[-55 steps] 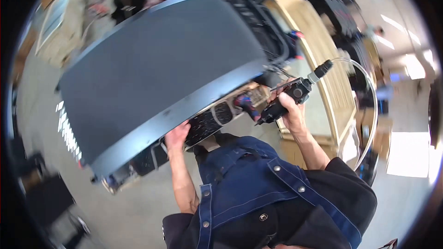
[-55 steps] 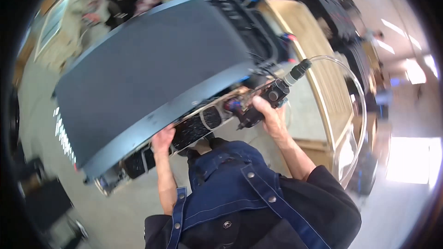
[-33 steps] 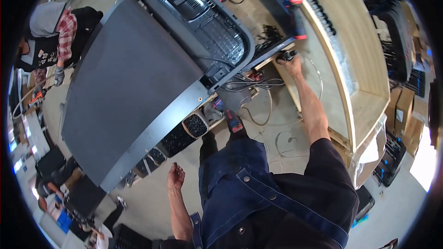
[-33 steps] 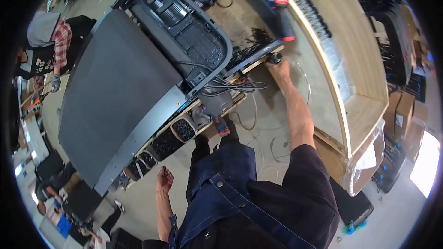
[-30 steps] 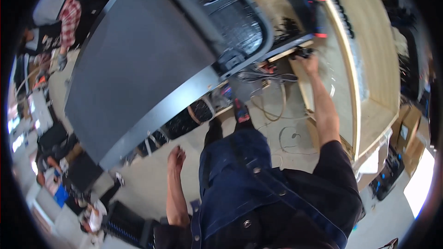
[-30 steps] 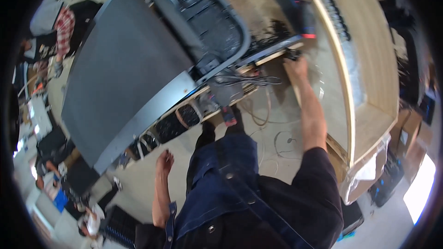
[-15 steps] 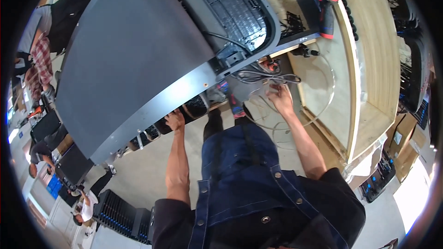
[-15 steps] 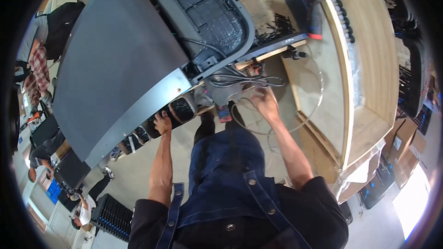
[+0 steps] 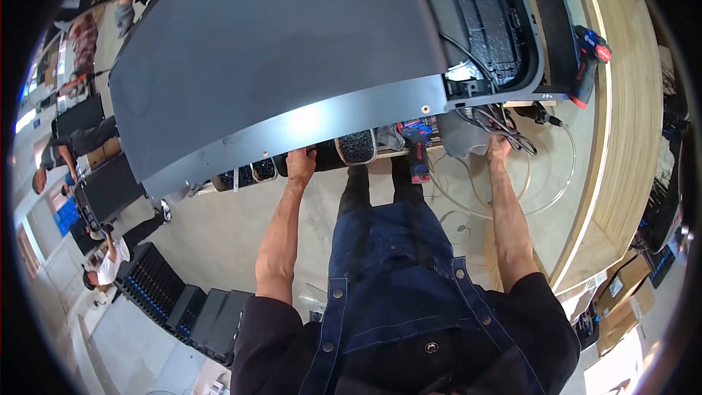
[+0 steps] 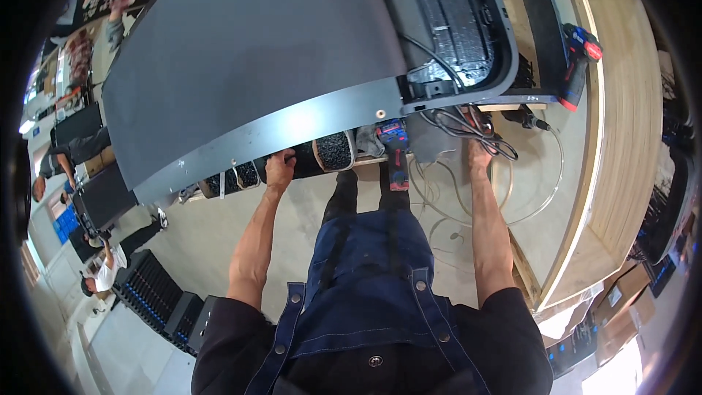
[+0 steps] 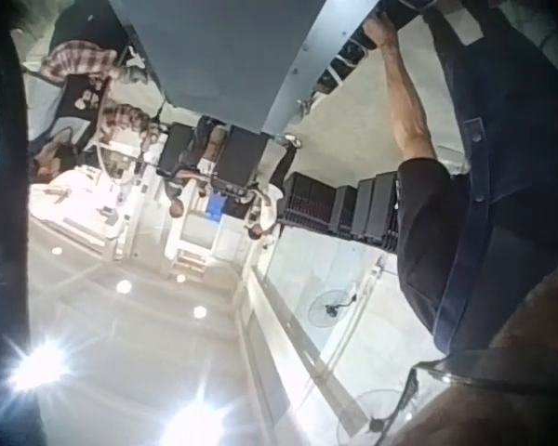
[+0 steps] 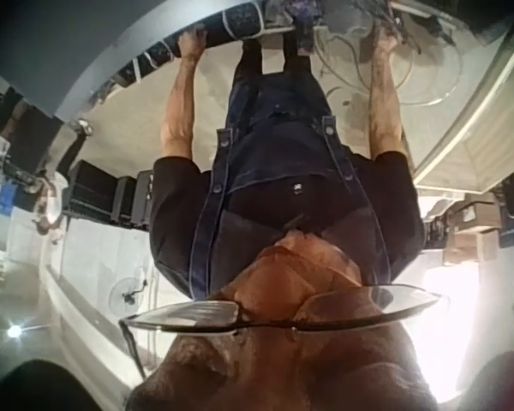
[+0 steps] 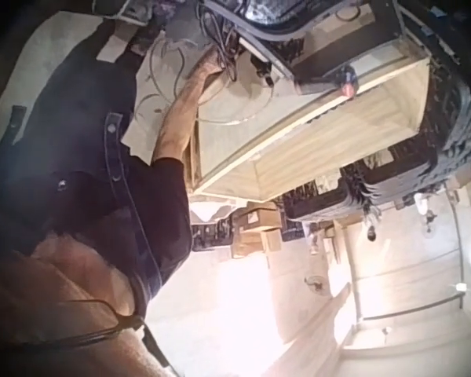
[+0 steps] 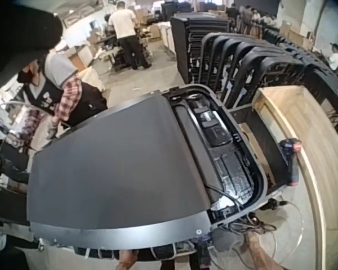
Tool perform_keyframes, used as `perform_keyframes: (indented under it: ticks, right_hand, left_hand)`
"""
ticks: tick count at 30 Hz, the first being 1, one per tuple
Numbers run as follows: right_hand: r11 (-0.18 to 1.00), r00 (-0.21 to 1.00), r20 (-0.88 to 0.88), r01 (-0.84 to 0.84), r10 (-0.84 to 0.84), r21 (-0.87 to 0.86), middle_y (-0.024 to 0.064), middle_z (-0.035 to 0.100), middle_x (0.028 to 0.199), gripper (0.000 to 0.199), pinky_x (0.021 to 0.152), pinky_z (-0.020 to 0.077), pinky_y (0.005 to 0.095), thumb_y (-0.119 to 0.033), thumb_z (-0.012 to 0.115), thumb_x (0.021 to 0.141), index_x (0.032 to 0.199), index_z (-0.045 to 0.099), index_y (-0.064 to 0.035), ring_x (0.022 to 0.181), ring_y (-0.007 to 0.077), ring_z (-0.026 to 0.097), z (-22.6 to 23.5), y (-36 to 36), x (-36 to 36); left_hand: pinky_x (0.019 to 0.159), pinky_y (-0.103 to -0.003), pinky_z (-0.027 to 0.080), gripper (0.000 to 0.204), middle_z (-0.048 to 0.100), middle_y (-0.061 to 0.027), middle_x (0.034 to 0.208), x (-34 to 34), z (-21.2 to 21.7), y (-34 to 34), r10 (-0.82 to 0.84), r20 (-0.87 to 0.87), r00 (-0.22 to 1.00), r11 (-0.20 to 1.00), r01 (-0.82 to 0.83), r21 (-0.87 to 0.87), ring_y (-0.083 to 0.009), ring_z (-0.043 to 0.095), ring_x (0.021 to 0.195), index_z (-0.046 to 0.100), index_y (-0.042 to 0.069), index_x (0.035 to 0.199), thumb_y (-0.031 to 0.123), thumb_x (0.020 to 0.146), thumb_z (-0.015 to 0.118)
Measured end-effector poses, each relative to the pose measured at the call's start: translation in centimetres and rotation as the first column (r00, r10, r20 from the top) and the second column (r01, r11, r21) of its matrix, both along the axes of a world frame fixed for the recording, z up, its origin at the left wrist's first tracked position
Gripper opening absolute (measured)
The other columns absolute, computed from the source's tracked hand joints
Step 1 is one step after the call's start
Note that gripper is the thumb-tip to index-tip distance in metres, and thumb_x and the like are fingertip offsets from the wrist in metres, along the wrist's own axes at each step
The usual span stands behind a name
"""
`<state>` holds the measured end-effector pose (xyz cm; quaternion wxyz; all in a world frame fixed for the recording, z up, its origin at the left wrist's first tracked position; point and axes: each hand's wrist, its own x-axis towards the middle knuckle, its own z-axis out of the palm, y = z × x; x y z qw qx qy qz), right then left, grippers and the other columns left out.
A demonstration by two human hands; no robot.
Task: Assembling the side and rear components of a treadmill using power tools on a factory floor.
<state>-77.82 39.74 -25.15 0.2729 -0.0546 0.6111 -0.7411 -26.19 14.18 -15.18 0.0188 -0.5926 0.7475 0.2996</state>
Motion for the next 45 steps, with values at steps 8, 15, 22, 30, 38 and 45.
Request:
perform_keyframes:
  ticks: [8, 15, 22, 30, 38, 45]
  right_hand:
    - [0.835, 0.969, -0.227, 0.204, -0.098, 0.511, 0.0032, 0.070, 0.090, 0.019, 0.077, 0.0532, 0.0270, -0.009, 0.080, 0.086, 0.098, 0.070, 0.0021, 0.082, 0.0129, 0.066, 20.0, 2.4, 7.9]
    - [0.898, 0.936, 0.011, 0.336, -0.353, 0.283, 0.0113, 0.062, 0.123, 0.053, 0.097, 0.0554, 0.0400, -0.039, 0.077, 0.091, 0.123, 0.057, -0.0023, 0.111, 0.0228, 0.063, 30.2, 10.9, 15.2]
    - [0.740, 0.726, 0.395, 0.655, -0.563, -0.151, 0.0128, 0.066, 0.114, 0.058, 0.102, 0.0492, 0.0522, -0.064, 0.071, 0.084, 0.102, 0.064, -0.0093, 0.108, 0.0289, 0.062, 37.3, 9.2, 20.2]
    - [0.891, 0.958, 0.268, 0.211, -0.105, -0.403, 0.0210, 0.064, 0.125, 0.039, 0.094, 0.0562, 0.0485, -0.030, 0.075, 0.093, 0.113, 0.058, -0.0015, 0.114, 0.0343, 0.065, 45.2, 1.0, 28.4]
    - [0.922, 0.963, -0.250, -0.185, 0.101, -0.340, 0.0121, 0.065, 0.106, 0.068, 0.084, 0.0553, 0.0425, -0.007, 0.077, 0.083, 0.140, 0.041, -0.0097, 0.091, 0.0241, 0.065, 49.9, -10.0, 35.5]
    - [0.853, 0.973, -0.116, -0.231, 0.199, -0.469, 0.0142, 0.065, 0.111, 0.047, 0.095, 0.0515, 0.0450, -0.003, 0.072, 0.084, 0.126, 0.052, -0.0072, 0.096, 0.0239, 0.065, 48.6, -14.0, 35.3]
  left_hand:
    - [0.077, -0.037, 0.058, 0.021, 0.076, -0.0101, 0.091, 1.9, 0.0, -0.4, 0.082, -0.168, 0.982, 0.997, -0.079, 0.028, -0.0271, 0.074, 0.081, 0.074, 0.007, 0.098, 0.012, 0.079, 0.079]
    - [0.082, -0.037, 0.060, 0.031, 0.067, -0.0091, 0.099, 7.0, 0.8, -2.0, 0.805, -0.406, 0.433, 0.471, -0.047, 0.881, -0.0204, 0.068, 0.090, 0.062, 0.002, 0.122, 0.009, 0.093, 0.067]
    - [0.069, -0.032, 0.051, 0.013, 0.061, -0.0077, 0.091, 10.1, 1.5, -2.7, 0.992, -0.124, 0.020, 0.093, 0.536, 0.839, -0.0206, 0.059, 0.081, 0.064, 0.004, 0.101, 0.013, 0.092, 0.063]
    - [0.069, -0.032, 0.059, 0.013, 0.069, -0.0088, 0.093, 9.0, 4.5, -0.6, 0.976, -0.216, 0.010, 0.184, 0.490, 0.852, -0.0199, 0.069, 0.080, 0.066, 0.006, 0.110, 0.012, 0.099, 0.060]
    - [0.068, -0.024, 0.055, 0.024, 0.062, -0.0075, 0.101, 6.3, 14.8, 2.4, 0.978, -0.185, -0.098, 0.202, 0.672, 0.712, -0.0161, 0.060, 0.089, 0.062, 0.002, 0.123, 0.009, 0.100, 0.062]
    - [0.071, -0.025, 0.056, 0.021, 0.067, -0.0052, 0.097, 3.3, 21.4, 5.4, 0.925, -0.380, -0.012, 0.301, 0.635, 0.711, -0.0152, 0.064, 0.087, 0.066, 0.005, 0.113, 0.017, 0.096, 0.070]
